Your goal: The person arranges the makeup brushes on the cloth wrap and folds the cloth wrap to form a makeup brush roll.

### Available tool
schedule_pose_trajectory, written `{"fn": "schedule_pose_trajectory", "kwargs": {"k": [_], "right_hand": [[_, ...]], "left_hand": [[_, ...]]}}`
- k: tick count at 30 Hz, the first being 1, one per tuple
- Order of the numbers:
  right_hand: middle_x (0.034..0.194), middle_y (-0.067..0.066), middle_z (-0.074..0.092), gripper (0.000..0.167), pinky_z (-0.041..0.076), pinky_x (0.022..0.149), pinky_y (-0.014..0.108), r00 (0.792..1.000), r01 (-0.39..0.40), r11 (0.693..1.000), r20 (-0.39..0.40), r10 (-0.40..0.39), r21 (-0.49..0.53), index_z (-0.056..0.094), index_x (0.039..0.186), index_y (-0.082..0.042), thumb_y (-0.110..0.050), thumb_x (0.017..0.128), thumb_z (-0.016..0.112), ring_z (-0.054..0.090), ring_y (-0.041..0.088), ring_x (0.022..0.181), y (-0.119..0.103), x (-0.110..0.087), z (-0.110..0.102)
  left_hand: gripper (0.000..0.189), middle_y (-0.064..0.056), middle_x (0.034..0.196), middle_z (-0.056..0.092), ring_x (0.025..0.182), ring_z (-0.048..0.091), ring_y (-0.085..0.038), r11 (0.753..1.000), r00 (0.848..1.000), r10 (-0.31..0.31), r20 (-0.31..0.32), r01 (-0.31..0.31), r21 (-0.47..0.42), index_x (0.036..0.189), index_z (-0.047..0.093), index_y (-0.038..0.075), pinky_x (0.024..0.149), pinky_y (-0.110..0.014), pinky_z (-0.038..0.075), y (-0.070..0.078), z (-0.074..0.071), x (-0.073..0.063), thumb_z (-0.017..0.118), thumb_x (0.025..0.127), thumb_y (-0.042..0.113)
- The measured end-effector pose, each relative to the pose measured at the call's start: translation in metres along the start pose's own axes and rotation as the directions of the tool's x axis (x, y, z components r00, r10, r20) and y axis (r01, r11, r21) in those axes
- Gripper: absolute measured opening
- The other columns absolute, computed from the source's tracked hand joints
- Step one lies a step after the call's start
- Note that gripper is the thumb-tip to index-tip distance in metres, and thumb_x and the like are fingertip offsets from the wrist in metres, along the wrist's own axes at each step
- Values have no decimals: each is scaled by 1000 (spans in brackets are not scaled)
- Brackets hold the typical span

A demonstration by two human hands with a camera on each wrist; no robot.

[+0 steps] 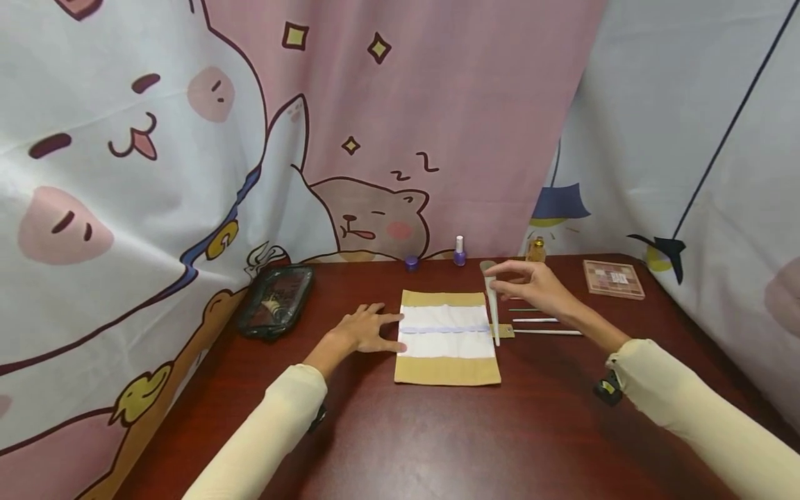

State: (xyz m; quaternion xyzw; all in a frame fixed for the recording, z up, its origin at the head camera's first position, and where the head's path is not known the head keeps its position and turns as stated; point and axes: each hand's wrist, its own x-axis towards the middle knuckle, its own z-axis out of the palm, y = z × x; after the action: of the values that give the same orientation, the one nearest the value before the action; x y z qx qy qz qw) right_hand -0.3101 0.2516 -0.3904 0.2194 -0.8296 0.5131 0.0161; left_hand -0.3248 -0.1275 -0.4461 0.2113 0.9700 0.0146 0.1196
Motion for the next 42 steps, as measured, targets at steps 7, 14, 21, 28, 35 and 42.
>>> {"fn": "schedule_pose_trajectory", "kwargs": {"k": [7,14,21,28,35,42], "right_hand": [[140,16,64,35,61,75,33,1000,16,999,-13,-16,-38,70,134,-10,-23,102,69,77,23,88,-1,19,16],[134,15,68,34,61,80,32,999,48,998,-11,-49,-45,70,134,-7,-19,102,69,76,33,98,-1,45,30],[136,13,68,33,62,81,37,997,71,997,-40,-71,-16,71,133,-10,-19,101,71,75,37,100,-3,71,49],[123,17,72,29,61,75,30,994,103,993,-54,-100,53,73,129,-7,-13,101,71,75,38,95,-10,89,71],[130,15,70,28,62,79,37,995,86,992,-67,-80,94,74,127,-7,-8,99,71,77,31,95,-4,103,91],[139,14,66,26,61,81,43,996,60,993,-78,-52,105,75,124,-4,-3,98,71,77,32,97,5,111,112]], "left_hand": [[85,-12,169,28,152,29,-40,1000,1000,2,-6,-2,-8,159,40,45,110,-64,39,2,1,2,60,85,82],[85,-12,168,29,152,29,-40,1000,1000,-3,-16,3,1,158,41,45,111,-65,38,-1,-1,3,61,84,82],[85,-12,168,29,151,30,-40,1000,1000,1,-25,-1,0,158,41,45,111,-64,39,-2,1,1,61,84,83],[85,-13,167,30,151,30,-41,1000,999,-5,-39,5,-6,157,43,44,109,-63,41,1,0,2,63,83,82],[86,-12,168,30,151,31,-40,1000,1000,-7,-28,7,4,157,42,45,110,-62,41,1,-2,5,61,82,84],[87,-12,167,31,150,32,-40,1000,999,-8,-33,9,21,157,42,46,109,-62,42,-2,-1,5,61,81,85]]}}
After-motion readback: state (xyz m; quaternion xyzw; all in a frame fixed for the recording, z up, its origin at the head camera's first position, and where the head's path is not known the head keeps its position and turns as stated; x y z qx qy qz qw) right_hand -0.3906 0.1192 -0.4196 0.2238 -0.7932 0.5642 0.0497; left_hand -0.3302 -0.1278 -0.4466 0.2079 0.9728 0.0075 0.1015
